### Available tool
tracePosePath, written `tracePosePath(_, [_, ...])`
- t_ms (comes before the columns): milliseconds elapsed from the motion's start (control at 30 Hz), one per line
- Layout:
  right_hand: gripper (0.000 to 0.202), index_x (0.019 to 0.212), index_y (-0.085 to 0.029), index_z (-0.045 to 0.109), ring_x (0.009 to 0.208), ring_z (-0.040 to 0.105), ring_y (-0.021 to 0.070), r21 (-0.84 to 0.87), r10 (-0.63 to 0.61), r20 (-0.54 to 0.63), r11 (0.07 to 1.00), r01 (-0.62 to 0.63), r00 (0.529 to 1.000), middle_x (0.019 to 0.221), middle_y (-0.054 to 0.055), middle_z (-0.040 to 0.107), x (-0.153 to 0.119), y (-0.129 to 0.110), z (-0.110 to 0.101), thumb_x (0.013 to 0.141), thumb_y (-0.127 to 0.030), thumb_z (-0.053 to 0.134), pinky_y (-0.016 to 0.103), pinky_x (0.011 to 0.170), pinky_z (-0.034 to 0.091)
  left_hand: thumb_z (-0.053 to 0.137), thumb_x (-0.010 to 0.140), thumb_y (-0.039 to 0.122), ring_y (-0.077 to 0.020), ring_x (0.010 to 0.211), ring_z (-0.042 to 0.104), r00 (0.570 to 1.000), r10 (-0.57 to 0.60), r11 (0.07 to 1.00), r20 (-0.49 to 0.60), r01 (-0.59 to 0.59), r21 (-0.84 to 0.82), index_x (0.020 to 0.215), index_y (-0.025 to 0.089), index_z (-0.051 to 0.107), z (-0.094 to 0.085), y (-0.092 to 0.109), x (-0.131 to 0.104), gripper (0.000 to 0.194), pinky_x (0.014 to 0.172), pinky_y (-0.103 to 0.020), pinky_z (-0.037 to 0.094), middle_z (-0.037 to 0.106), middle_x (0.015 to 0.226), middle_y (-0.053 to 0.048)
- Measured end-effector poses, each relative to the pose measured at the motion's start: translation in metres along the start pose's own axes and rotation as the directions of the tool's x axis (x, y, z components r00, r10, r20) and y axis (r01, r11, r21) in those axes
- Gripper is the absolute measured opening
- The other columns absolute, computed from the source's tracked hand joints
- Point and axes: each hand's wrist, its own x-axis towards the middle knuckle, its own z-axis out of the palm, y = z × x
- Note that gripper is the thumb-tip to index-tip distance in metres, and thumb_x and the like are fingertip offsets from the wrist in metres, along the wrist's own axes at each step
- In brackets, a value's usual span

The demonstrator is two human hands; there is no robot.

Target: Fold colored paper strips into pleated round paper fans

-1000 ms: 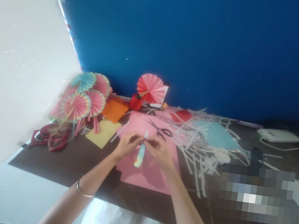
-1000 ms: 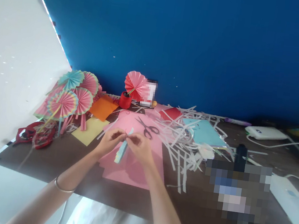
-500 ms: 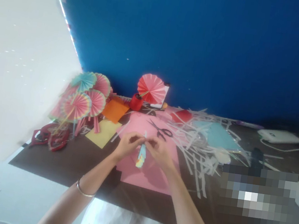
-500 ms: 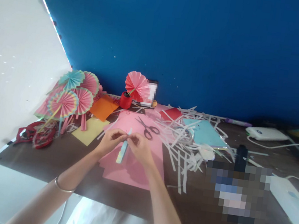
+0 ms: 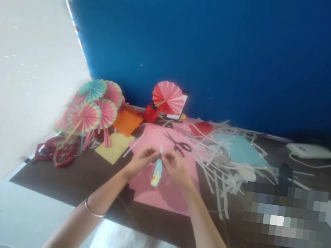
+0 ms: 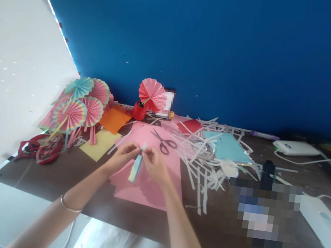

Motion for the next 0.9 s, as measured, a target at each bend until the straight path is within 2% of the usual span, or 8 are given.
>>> tracePosePath(233, [0.019,0.072,-0.019,0.056,0.066,0.057,0.0152,0.130,0.075,-0.009,0.989,-0.074,0.997,0.070,0.002,0.060,0.0012,-0.0038,-0.0021,0.071,-0.037,0.060,0.029,0.065,0.047,0.051,0.080,0.045,-0.0087,0.061,0.044,0.997,0.082,0.976,-0.012,-0.078,0.202,0.077,0.015,0.050,0.0004,0.0005,-0.0003,0.030,0.058,-0.022,0.038,0.047,0.067,0.002])
tracePosePath(500, [0.021,0.062,-0.019,0.054,0.059,0.053,0.0123,0.324,0.129,-0.009,0.939,-0.119,0.992,0.061,-0.001,0.055,0.0024,0.0032,0.0042,0.065,-0.035,0.066,0.027,0.060,0.044,0.049,0.082,0.043,-0.0101,0.063,0.046,0.989,0.139,0.947,-0.051,-0.118,0.298,0.077,0.016,0.051,0.0024,0.0004,-0.0023,0.028,0.060,-0.023,0.039,0.049,0.069,0.001])
tracePosePath(733, [0.016,0.064,-0.019,0.053,0.058,0.053,0.0122,0.241,0.107,0.019,0.964,-0.109,0.994,0.061,-0.002,0.055,0.0026,0.0032,0.0001,0.066,-0.031,0.063,0.026,0.059,0.044,0.048,0.083,0.044,-0.0098,0.061,0.047,0.991,0.132,0.945,0.000,-0.126,0.301,0.077,0.016,0.050,0.0019,-0.0021,-0.0022,0.029,0.057,-0.022,0.039,0.050,0.069,0.001])
tracePosePath(900, [0.011,0.065,-0.019,0.054,0.060,0.053,0.0132,0.143,0.069,0.020,0.987,-0.072,0.997,0.064,0.000,0.058,0.0009,0.0013,-0.0024,0.066,-0.027,0.061,0.026,0.057,0.043,0.048,0.082,0.046,-0.0105,0.061,0.047,0.988,0.152,0.939,-0.039,-0.132,0.318,0.075,0.017,0.049,0.0030,-0.0044,-0.0028,0.030,0.058,-0.023,0.039,0.050,0.069,0.000])
